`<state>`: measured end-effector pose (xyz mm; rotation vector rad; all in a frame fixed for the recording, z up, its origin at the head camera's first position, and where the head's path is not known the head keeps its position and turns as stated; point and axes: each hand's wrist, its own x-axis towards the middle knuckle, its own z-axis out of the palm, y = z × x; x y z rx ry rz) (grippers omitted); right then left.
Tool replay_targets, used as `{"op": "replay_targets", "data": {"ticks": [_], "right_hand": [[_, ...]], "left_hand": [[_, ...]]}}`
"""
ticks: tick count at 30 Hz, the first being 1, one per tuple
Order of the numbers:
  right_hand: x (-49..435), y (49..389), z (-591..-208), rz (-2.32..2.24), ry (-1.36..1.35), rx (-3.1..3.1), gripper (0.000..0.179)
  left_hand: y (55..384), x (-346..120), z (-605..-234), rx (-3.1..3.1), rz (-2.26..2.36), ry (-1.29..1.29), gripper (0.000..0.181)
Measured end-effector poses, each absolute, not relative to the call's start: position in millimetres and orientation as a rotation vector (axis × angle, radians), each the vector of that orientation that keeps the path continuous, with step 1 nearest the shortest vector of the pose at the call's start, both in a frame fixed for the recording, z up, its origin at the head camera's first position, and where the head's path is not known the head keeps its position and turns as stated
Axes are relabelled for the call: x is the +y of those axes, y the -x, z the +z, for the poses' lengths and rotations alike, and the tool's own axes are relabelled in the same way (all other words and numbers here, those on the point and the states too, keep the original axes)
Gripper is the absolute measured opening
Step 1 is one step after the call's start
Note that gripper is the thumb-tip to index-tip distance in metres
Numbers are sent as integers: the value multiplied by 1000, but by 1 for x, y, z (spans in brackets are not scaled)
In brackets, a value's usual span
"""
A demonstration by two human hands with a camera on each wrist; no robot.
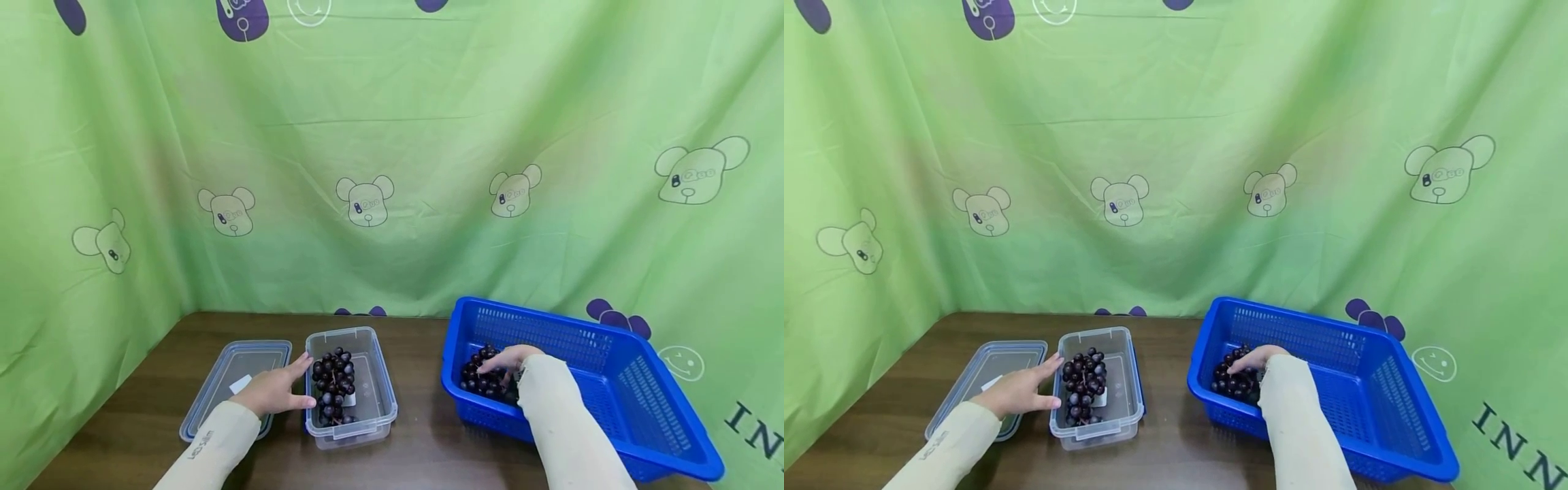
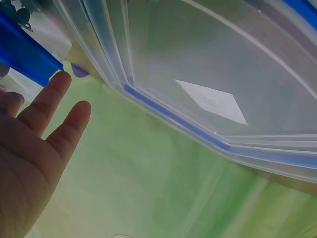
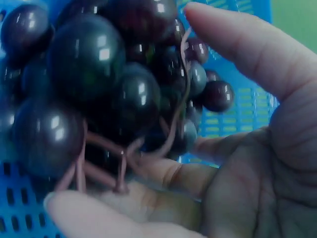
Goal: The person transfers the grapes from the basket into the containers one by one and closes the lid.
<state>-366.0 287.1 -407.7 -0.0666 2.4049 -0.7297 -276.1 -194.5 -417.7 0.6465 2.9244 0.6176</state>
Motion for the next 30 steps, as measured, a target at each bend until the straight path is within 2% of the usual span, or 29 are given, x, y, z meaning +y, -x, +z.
{"op": "replay_targets", "data": {"ticks": [4,9,13,22,30], "right_hand": [[279,369,-411,-676,76,2460,80],[255,338,-382,-671,-7,2522,65],[246,326,-368,-669,-64,2528,65],[247,331,-375,-675,-102,2551,61],[245,336,-381,-661,-173,2572,69]], "left_hand": [[274,-195,-419,2928,629,-633,84],[275,-195,-419,2924,634,-603,84],[275,-194,-419,2920,634,-587,85],[275,-194,-421,2912,657,-589,85],[275,-193,-419,2907,661,-568,85]]}}
